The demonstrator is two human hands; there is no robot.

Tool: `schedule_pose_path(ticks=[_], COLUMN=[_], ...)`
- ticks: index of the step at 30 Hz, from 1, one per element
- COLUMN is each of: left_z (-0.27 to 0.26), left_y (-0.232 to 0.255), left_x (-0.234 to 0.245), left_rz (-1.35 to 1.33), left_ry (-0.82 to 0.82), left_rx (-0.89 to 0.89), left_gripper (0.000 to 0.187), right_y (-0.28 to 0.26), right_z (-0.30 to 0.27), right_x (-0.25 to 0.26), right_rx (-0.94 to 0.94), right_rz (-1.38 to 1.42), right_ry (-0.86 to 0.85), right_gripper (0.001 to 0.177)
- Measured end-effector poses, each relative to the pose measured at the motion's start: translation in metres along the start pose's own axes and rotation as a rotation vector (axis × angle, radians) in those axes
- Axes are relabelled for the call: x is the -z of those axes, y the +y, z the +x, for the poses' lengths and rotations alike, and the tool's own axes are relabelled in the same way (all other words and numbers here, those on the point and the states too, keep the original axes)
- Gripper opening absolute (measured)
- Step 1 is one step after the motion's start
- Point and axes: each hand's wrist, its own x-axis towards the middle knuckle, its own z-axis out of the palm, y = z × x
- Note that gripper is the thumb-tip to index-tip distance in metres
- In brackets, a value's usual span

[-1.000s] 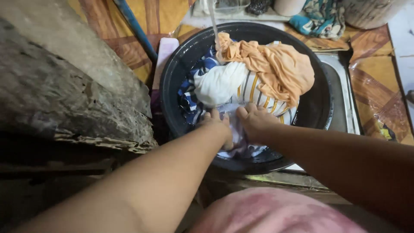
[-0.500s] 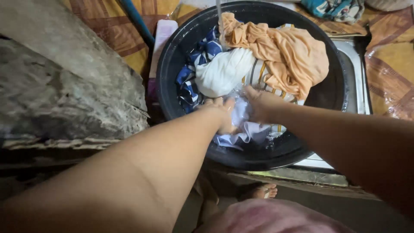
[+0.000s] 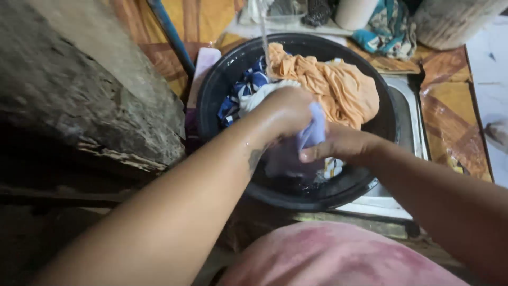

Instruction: The person hand-washes several garments in a black basin placed in a sink. They add water from the tap, scrub and rinse each item, then wring out excess water before setting them aside.

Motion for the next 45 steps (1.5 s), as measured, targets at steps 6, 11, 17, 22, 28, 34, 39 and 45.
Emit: schedule_pose_path(ticks=[6, 11, 17, 22, 28, 34, 39, 45], left_z=[-0.011, -0.018, -0.019, -0.033, -0.067, -0.039, -0.040, -0.049], left_y=[0.001, -0.001, 0.009, 0.027, 0.050, -0.002, -0.017, -0.001], left_x=[0.024, 0.012, -0.005, 0.009, 0.031, -0.034, -0.060, -0.068], left_rz=[-0.619, -0.758, -0.731, -0.599, 0.291, 0.539, 0.614, 0.621], left_ry=[0.059, 0.067, 0.022, 0.025, -0.035, -0.596, -0.641, -0.691], left_rx=[0.203, 0.352, 0.401, 0.414, 0.352, 0.160, 0.308, 0.382], left_gripper=[0.035, 0.040, 0.047, 0.054, 0.067, 0.086, 0.112, 0.106], right_y=[-0.010, -0.094, -0.127, -0.068, -0.008, 0.005, -0.007, -0.005], right_z=[-0.008, -0.021, 0.016, 0.019, -0.022, -0.007, 0.001, 0.004], right_x=[-0.008, -0.025, -0.082, -0.065, -0.014, -0.022, -0.040, -0.038], right_rx=[-0.036, 0.504, 0.283, 0.066, -0.249, -0.187, -0.498, -0.546], right_rz=[0.190, 0.636, 0.164, -0.760, -1.064, -1.161, -1.241, -1.276], right_ry=[0.249, 0.243, 0.820, 1.133, 1.140, 0.176, 0.069, 0.041], right_gripper=[0.053, 0.029, 0.006, 0.035, 0.068, 0.091, 0.117, 0.117])
